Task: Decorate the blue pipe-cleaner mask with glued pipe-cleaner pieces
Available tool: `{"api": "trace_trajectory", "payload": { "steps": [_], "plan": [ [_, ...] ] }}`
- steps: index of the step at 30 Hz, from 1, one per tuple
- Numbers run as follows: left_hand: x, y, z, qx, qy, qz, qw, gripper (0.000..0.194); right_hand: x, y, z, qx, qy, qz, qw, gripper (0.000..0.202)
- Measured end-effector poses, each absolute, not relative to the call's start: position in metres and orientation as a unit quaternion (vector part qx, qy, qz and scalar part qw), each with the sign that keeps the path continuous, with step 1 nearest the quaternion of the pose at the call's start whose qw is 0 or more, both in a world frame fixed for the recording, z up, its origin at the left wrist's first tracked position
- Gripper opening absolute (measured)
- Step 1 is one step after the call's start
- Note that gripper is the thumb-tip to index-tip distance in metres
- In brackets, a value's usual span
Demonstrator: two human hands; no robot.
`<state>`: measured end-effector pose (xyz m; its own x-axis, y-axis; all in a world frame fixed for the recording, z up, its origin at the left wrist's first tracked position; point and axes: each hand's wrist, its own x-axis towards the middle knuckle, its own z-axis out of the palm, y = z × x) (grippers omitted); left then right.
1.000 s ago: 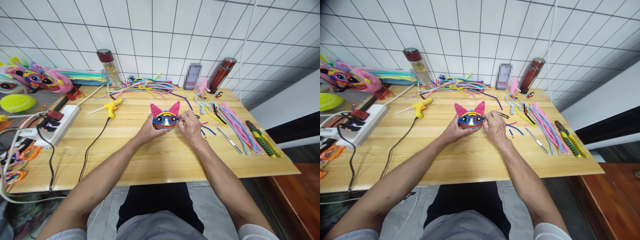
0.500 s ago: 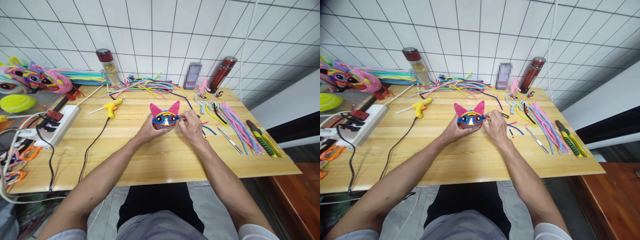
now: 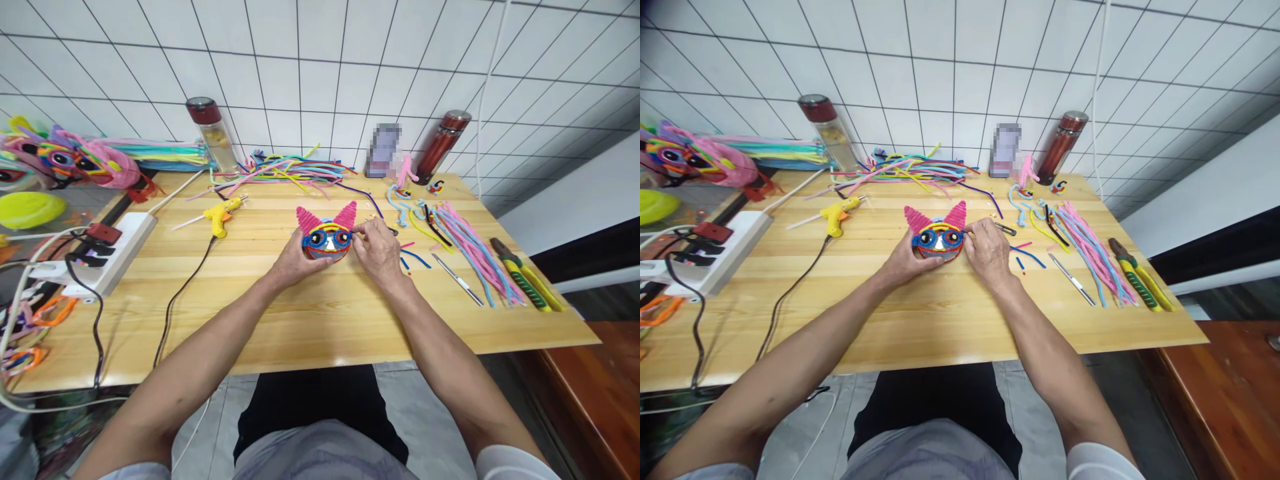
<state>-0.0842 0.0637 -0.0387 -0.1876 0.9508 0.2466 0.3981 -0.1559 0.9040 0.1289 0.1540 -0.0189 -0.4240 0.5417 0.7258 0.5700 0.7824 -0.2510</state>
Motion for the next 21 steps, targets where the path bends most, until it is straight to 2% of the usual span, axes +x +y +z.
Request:
{"api": "trace_trajectory", "payload": {
  "steps": [6, 12, 21],
  "plan": [
    [-0.0852, 0.0632, -0.0381, 0.575, 0.599, 0.489, 0.266, 0.077, 0.1272, 0.1538, -0.0178, -0.334, -0.857, -0.044, 0.390, 0.010],
    [-0.0850, 0.0633, -0.0389, 0.571, 0.602, 0.486, 0.273, 0.076, 0.1311, 0.1519, -0.0178, -0.339, -0.863, -0.011, 0.374, 0.008],
    [-0.0837, 0.0625, -0.0374, 0.567, 0.598, 0.493, 0.279, 0.076, 0.1306, 0.1504, -0.0162, -0.349, -0.848, 0.004, 0.399, 0.007]
  ]
}}
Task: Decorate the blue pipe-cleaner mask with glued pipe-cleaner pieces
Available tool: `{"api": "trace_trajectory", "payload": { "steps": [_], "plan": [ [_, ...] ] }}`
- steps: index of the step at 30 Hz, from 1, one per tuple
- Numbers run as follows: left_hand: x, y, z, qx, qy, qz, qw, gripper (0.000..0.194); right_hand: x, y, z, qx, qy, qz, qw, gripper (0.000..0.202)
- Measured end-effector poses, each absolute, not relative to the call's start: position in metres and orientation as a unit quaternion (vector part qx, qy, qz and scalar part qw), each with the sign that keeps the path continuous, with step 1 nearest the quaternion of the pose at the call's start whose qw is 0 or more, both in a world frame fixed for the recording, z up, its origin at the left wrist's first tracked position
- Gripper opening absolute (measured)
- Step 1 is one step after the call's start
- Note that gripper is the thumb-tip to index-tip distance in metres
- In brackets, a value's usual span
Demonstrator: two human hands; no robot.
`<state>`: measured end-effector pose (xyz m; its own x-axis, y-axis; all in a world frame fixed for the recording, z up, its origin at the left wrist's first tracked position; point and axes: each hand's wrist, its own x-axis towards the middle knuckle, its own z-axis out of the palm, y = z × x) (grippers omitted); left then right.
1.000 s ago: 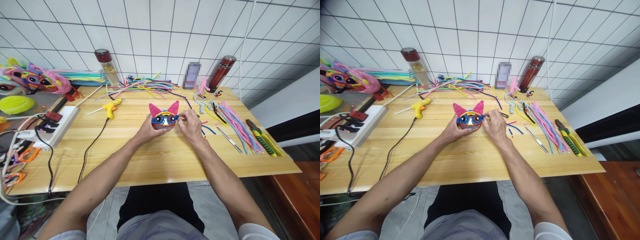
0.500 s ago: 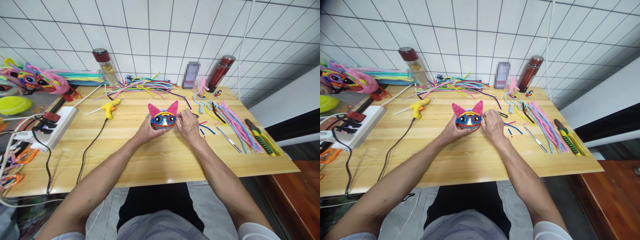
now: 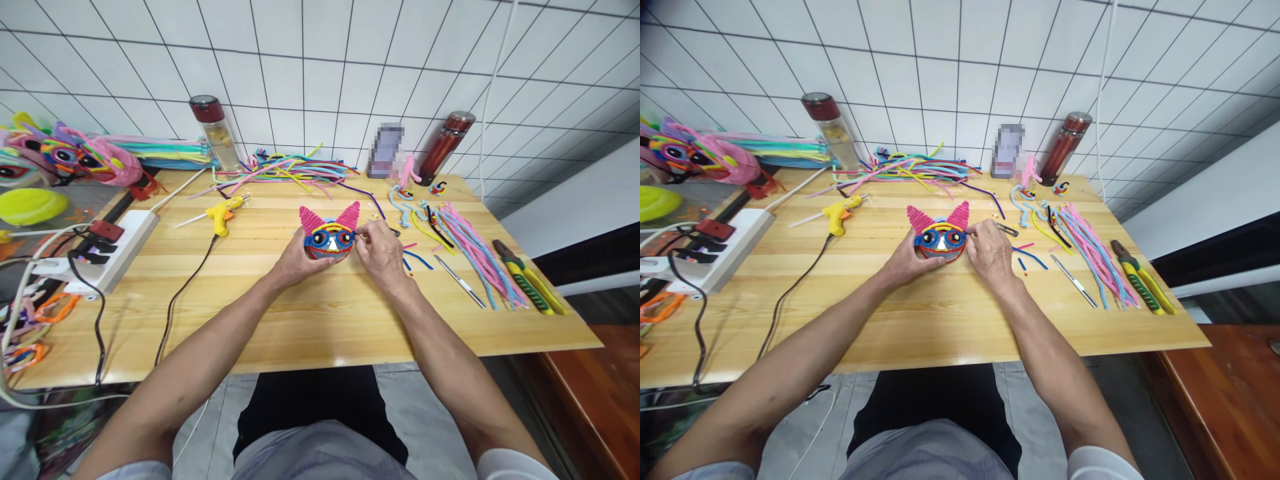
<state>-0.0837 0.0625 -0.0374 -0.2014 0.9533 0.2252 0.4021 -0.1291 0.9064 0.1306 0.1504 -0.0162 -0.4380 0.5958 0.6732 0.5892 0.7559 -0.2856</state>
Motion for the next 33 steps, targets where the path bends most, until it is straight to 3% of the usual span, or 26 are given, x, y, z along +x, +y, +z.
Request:
{"api": "trace_trajectory", "payload": {
  "steps": [15, 33],
  "plan": [
    [-0.0824, 0.0630, -0.0366, 0.562, 0.610, 0.488, 0.271, 0.072, 0.1258, 0.1583, -0.0162, -0.340, -0.877, -0.022, 0.339, 0.011],
    [-0.0828, 0.0623, -0.0358, 0.580, 0.589, 0.496, 0.266, 0.076, 0.1268, 0.1548, -0.0155, -0.347, -0.865, 0.010, 0.363, 0.012]
  ]
}}
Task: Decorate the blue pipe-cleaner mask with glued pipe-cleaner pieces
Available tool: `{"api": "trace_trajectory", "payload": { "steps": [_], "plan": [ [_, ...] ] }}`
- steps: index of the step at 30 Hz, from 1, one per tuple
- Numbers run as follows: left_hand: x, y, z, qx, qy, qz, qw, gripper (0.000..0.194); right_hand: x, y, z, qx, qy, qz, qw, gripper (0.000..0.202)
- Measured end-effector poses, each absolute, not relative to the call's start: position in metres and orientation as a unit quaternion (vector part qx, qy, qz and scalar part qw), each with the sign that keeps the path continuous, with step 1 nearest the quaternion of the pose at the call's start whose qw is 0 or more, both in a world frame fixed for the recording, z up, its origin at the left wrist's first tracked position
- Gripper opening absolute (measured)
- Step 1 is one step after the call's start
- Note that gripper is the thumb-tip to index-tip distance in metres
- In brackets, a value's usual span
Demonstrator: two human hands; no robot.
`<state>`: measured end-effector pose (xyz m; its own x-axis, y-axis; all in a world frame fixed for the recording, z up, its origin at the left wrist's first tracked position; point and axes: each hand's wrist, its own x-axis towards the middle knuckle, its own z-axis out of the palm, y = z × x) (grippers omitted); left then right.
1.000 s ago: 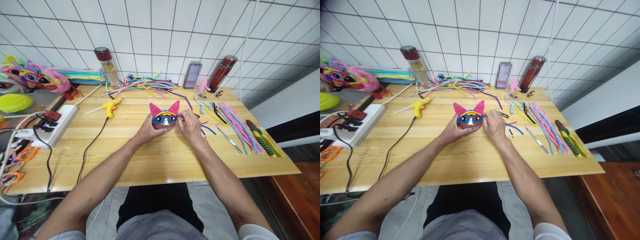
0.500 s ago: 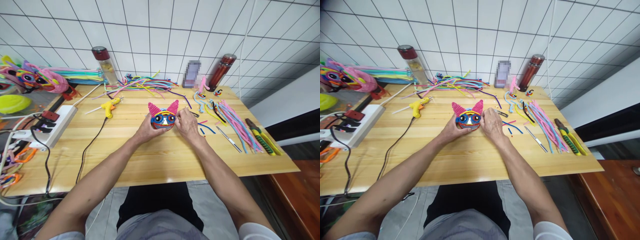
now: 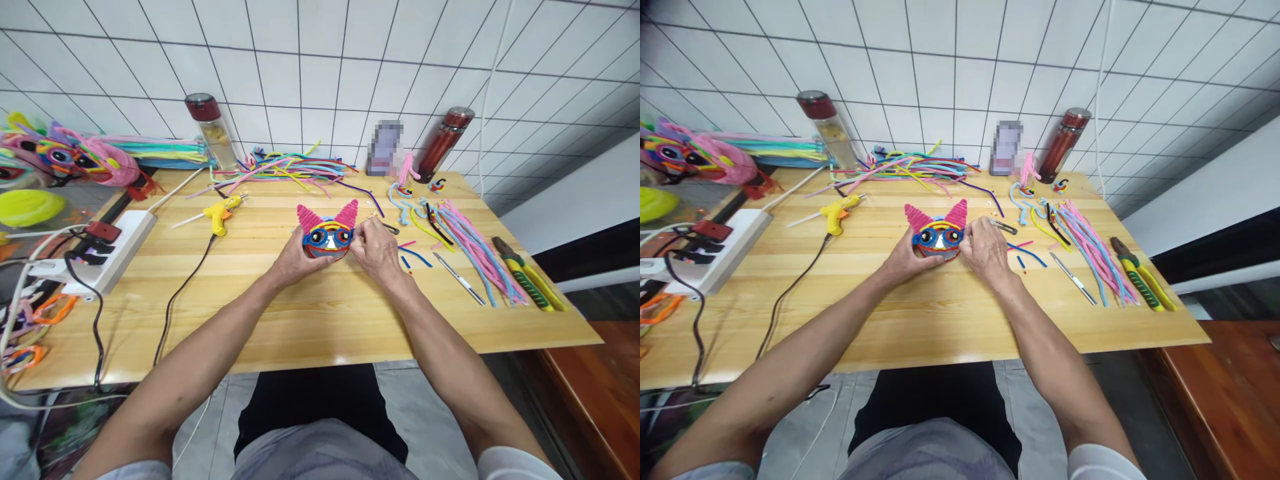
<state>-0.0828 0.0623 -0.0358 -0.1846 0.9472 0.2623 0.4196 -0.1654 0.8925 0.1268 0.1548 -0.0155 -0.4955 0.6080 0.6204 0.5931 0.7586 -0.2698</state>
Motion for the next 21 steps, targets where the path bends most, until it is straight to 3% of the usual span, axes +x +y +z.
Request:
{"api": "trace_trajectory", "payload": {
  "steps": [10, 15, 21],
  "plan": [
    [-0.084, 0.063, -0.038, 0.567, 0.596, 0.490, 0.286, 0.078, 0.145, 0.160, -0.005, -0.394, -0.785, 0.133, 0.460, 0.017],
    [-0.083, 0.063, -0.033, 0.574, 0.580, 0.502, 0.288, 0.075, 0.145, 0.161, -0.006, -0.410, -0.744, 0.199, 0.489, 0.007],
    [-0.083, 0.063, -0.031, 0.578, 0.581, 0.503, 0.273, 0.074, 0.139, 0.143, 0.002, -0.358, -0.794, 0.151, 0.468, 0.002]
  ]
}}
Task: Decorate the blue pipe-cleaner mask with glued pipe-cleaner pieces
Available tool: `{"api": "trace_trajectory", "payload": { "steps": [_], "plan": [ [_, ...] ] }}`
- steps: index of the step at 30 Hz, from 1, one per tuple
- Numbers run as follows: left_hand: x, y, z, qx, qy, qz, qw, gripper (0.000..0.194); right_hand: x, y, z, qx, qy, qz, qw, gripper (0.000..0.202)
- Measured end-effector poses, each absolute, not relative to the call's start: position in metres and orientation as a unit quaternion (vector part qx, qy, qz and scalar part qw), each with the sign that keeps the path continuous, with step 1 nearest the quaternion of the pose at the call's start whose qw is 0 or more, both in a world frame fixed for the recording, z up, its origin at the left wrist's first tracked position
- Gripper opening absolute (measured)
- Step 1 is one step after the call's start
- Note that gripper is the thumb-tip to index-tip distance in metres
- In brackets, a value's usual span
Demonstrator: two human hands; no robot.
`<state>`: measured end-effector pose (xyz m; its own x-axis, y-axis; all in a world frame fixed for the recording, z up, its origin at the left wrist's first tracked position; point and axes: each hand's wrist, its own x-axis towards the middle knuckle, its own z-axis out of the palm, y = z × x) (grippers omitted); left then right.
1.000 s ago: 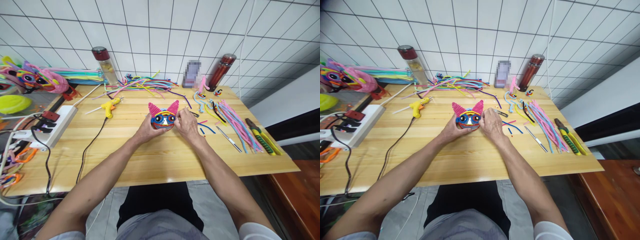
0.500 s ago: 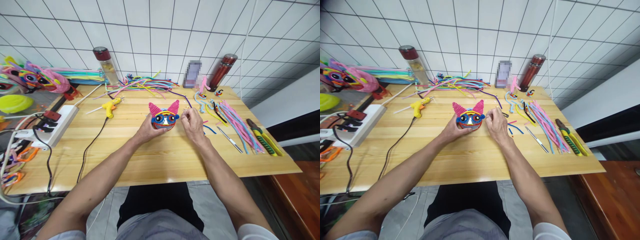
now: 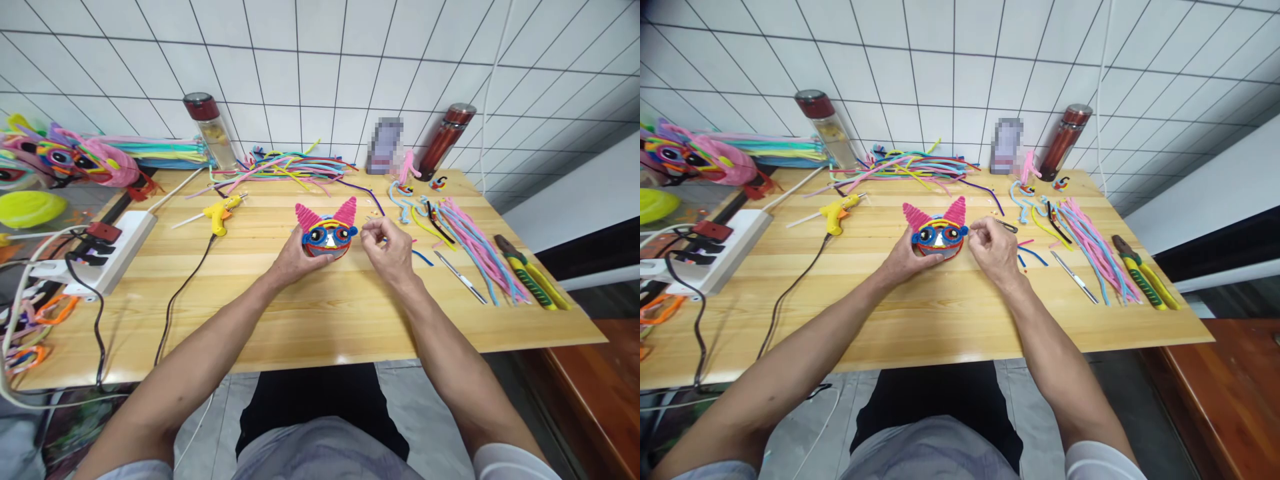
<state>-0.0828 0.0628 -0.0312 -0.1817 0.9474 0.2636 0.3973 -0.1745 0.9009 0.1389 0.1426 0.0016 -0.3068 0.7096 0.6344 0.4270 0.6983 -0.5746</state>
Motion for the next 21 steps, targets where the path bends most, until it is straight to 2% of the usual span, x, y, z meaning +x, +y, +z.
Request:
{"api": "trace_trajectory", "payload": {
  "steps": [5, 14, 21],
  "plan": [
    [-0.082, 0.062, -0.031, 0.578, 0.572, 0.513, 0.275, 0.076, 0.132, 0.130, 0.005, -0.283, -0.853, 0.102, 0.426, 0.009],
    [-0.081, 0.062, -0.030, 0.569, 0.581, 0.506, 0.286, 0.074, 0.129, 0.132, -0.004, -0.315, -0.855, 0.056, 0.408, 0.008],
    [-0.081, 0.063, -0.031, 0.573, 0.578, 0.510, 0.278, 0.074, 0.122, 0.133, -0.009, -0.328, -0.845, 0.059, 0.417, 0.015]
  ]
}}
